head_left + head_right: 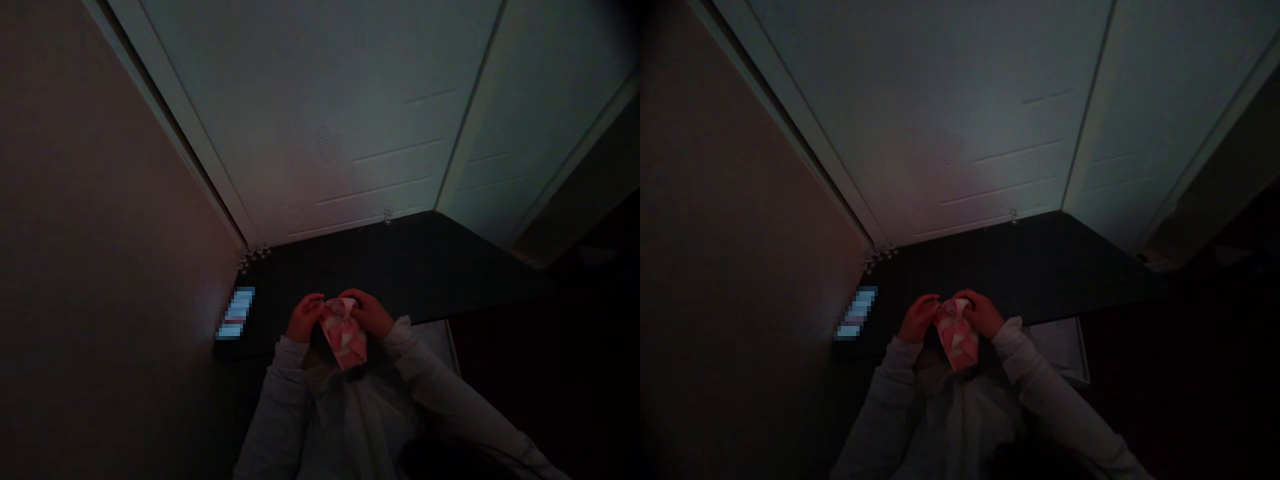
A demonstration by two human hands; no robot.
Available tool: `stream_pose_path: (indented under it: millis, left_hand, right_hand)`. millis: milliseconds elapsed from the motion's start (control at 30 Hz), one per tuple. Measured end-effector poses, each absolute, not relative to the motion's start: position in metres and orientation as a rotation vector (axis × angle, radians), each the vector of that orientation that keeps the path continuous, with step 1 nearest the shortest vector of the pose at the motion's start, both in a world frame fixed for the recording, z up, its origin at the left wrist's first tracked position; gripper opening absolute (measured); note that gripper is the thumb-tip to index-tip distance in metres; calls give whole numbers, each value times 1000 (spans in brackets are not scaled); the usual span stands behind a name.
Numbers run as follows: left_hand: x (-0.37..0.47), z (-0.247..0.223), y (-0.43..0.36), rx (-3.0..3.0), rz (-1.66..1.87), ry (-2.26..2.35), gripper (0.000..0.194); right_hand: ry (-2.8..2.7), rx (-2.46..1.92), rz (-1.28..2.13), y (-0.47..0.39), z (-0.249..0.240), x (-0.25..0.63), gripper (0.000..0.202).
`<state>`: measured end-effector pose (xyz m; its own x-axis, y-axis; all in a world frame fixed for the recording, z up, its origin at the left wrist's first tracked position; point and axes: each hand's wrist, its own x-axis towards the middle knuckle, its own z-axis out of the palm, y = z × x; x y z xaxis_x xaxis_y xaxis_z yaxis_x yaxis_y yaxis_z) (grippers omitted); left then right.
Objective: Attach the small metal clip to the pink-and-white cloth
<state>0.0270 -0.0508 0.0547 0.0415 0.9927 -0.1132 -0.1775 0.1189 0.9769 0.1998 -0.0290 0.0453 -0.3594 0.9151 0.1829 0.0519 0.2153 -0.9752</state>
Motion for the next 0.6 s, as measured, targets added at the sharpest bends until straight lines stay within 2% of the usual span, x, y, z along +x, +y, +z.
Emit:
stream_pose_path:
  millis: [600]
  left_hand:
    - [27, 49, -48, 1031, 1236, 1208, 31]
  right_hand:
    - [-1596, -975, 1231, -28, 39, 198, 17]
